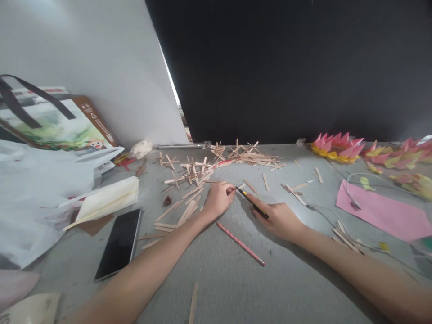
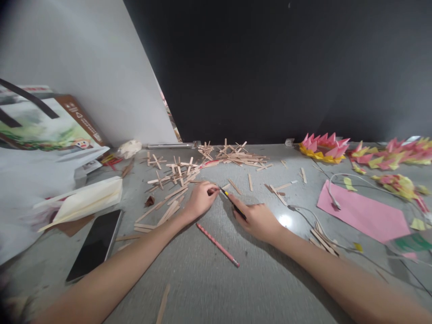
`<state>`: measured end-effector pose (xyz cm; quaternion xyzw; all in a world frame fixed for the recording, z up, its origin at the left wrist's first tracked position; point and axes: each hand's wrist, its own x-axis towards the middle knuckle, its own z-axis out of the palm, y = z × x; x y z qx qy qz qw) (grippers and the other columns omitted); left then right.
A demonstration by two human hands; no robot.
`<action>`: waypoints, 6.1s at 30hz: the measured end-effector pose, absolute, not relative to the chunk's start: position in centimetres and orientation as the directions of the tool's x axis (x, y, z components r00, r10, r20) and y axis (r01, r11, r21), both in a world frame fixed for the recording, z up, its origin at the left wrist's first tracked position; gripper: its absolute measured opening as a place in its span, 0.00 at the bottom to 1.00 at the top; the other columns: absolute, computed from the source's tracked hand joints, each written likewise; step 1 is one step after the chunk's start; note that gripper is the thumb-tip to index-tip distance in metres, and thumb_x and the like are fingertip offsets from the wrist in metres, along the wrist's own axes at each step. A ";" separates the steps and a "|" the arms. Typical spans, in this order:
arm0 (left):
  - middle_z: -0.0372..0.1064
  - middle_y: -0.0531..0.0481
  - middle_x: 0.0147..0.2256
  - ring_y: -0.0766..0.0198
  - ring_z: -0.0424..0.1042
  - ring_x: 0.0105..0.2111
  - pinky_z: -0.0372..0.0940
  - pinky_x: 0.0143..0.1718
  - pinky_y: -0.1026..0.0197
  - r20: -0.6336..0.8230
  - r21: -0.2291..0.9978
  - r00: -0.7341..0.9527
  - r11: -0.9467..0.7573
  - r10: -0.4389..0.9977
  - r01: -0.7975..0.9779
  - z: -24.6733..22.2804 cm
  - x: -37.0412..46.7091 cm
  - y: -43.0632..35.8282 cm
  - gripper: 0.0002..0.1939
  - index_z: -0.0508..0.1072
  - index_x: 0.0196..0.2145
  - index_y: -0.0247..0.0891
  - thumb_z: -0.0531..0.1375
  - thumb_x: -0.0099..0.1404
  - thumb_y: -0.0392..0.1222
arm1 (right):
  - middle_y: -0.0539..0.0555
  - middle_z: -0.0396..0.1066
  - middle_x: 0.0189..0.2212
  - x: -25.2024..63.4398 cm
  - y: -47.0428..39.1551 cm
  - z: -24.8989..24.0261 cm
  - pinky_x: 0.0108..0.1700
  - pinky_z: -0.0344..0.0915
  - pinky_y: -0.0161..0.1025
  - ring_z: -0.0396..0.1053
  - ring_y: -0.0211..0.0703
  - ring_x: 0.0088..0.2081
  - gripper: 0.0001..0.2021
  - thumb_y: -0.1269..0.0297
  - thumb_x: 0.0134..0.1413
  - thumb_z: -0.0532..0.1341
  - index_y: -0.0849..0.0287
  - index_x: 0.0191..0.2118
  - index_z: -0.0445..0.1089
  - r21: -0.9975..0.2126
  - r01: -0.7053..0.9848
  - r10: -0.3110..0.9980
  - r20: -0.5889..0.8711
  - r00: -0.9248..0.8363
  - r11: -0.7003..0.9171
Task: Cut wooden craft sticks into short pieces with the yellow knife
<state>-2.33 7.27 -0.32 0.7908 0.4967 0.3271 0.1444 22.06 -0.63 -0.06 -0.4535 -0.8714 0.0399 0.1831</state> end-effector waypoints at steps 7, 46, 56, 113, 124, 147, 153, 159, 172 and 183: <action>0.76 0.50 0.29 0.61 0.72 0.32 0.63 0.41 0.60 0.399 0.492 0.318 -0.494 0.860 0.717 -0.5 -2.6 7.8 0.04 0.81 0.33 0.39 0.67 0.64 0.32 | 0.52 0.79 0.25 22.0 -0.7 -0.2 0.26 0.49 0.36 0.71 0.40 0.21 0.28 0.58 0.74 0.50 0.54 0.75 0.54 -0.239 0.780 0.811 0.282 -0.513 0.578; 0.74 0.50 0.31 0.58 0.72 0.39 0.61 0.48 0.56 0.434 0.394 0.396 -0.566 0.809 0.725 -0.5 -2.1 6.8 0.05 0.80 0.33 0.40 0.66 0.66 0.33 | 0.51 0.79 0.25 22.0 -0.4 -0.5 0.26 0.50 0.36 0.72 0.41 0.21 0.28 0.59 0.74 0.49 0.53 0.75 0.53 -0.224 0.785 0.810 0.279 -0.517 0.578; 0.75 0.50 0.31 0.58 0.72 0.39 0.61 0.49 0.55 0.419 0.383 0.389 -0.548 0.820 0.744 -0.2 -2.2 6.6 0.05 0.80 0.34 0.40 0.66 0.67 0.33 | 0.53 0.80 0.26 21.9 -0.5 -0.5 0.26 0.53 0.35 0.75 0.43 0.22 0.28 0.60 0.74 0.51 0.54 0.75 0.54 -0.242 0.776 0.807 0.288 -0.516 0.583; 0.79 0.49 0.32 0.59 0.77 0.36 0.65 0.46 0.56 0.378 0.497 0.197 -0.377 0.905 0.782 -0.2 -2.4 7.2 0.06 0.80 0.41 0.40 0.68 0.65 0.35 | 0.51 0.81 0.27 21.6 -0.4 0.0 0.27 0.50 0.36 0.75 0.42 0.24 0.30 0.60 0.73 0.51 0.54 0.76 0.51 -0.211 0.796 0.818 0.262 -0.512 0.567; 0.80 0.48 0.32 0.62 0.77 0.32 0.67 0.40 0.60 0.358 0.579 0.197 -0.383 0.913 0.720 -0.5 -2.7 7.7 0.02 0.81 0.32 0.38 0.67 0.64 0.34 | 0.52 0.80 0.27 21.8 -0.5 -0.1 0.27 0.50 0.37 0.75 0.42 0.23 0.30 0.60 0.73 0.50 0.56 0.76 0.50 -0.213 0.791 0.815 0.248 -0.524 0.573; 0.79 0.49 0.33 0.59 0.75 0.38 0.62 0.47 0.57 0.390 0.453 0.319 -0.481 0.864 0.751 -0.2 -2.7 7.4 0.03 0.82 0.35 0.41 0.68 0.66 0.35 | 0.52 0.81 0.27 21.8 -0.6 -0.3 0.27 0.50 0.37 0.74 0.43 0.23 0.29 0.59 0.73 0.51 0.55 0.75 0.53 -0.229 0.787 0.815 0.265 -0.516 0.573; 0.80 0.49 0.31 0.60 0.75 0.34 0.62 0.44 0.57 0.388 0.503 0.246 -0.428 0.888 0.751 0.0 -2.5 7.3 0.04 0.82 0.32 0.40 0.69 0.64 0.34 | 0.52 0.80 0.27 21.8 -0.5 -0.4 0.26 0.50 0.37 0.73 0.42 0.22 0.29 0.60 0.73 0.51 0.55 0.75 0.52 -0.219 0.789 0.814 0.263 -0.519 0.574; 0.79 0.49 0.31 0.59 0.74 0.35 0.62 0.43 0.57 0.391 0.480 0.262 -0.438 0.883 0.760 -0.1 -2.6 7.4 0.03 0.82 0.33 0.40 0.69 0.65 0.34 | 0.51 0.80 0.27 21.9 -0.5 -0.4 0.26 0.50 0.37 0.73 0.41 0.22 0.29 0.59 0.73 0.51 0.55 0.76 0.51 -0.226 0.779 0.805 0.278 -0.525 0.586; 0.80 0.51 0.29 0.61 0.75 0.32 0.63 0.43 0.57 0.357 0.525 0.246 -0.411 0.901 0.745 0.4 -2.2 7.1 0.04 0.82 0.31 0.40 0.69 0.63 0.33 | 0.51 0.80 0.27 22.0 -0.5 -0.7 0.27 0.49 0.37 0.73 0.41 0.22 0.30 0.60 0.73 0.51 0.53 0.76 0.50 -0.229 0.782 0.809 0.273 -0.520 0.580; 0.82 0.49 0.32 0.62 0.78 0.32 0.66 0.39 0.61 0.312 0.659 0.098 -0.289 0.945 0.694 0.1 -2.8 7.4 0.06 0.82 0.32 0.38 0.64 0.64 0.32 | 0.53 0.81 0.29 21.9 -0.6 -0.2 0.27 0.52 0.36 0.75 0.42 0.24 0.28 0.59 0.75 0.50 0.55 0.75 0.52 -0.214 0.791 0.815 0.253 -0.521 0.572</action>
